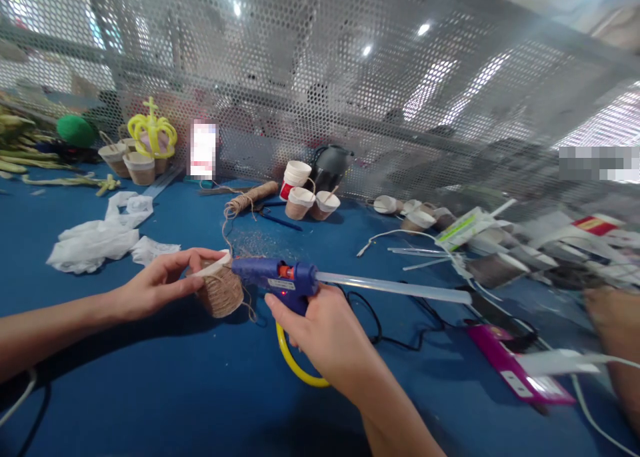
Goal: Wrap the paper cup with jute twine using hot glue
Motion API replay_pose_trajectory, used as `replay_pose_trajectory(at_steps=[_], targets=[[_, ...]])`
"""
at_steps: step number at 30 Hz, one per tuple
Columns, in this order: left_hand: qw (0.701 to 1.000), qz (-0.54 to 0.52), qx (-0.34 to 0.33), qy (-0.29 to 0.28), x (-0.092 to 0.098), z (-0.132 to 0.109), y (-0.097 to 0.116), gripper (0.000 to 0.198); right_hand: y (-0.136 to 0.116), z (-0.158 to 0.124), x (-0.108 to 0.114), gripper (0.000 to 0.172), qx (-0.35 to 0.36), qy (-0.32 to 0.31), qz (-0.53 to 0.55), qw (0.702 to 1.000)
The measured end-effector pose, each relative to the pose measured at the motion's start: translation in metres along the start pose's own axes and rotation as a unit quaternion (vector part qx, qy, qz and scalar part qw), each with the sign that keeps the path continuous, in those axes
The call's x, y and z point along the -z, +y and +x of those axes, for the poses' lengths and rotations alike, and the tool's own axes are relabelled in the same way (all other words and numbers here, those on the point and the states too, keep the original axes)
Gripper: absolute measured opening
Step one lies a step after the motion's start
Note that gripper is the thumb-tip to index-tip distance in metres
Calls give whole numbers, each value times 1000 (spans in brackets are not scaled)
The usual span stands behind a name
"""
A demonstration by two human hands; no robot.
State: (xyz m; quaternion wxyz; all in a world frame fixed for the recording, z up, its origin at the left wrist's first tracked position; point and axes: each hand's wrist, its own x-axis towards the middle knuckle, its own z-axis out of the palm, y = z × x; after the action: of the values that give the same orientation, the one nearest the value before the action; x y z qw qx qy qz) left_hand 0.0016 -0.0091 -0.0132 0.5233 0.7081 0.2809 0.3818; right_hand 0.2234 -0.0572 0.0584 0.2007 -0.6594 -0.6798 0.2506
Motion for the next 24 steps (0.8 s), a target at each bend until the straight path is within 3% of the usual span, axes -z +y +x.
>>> replay_pose_trajectory(at_steps=[19,24], targets=[[1000,2,-3,0,0,0,-1,19,7,6,1,45,5,-14,16,1000],[1000,3,-2,-1,0,0,0,19,6,8,3,35,-10,-14,58,998]])
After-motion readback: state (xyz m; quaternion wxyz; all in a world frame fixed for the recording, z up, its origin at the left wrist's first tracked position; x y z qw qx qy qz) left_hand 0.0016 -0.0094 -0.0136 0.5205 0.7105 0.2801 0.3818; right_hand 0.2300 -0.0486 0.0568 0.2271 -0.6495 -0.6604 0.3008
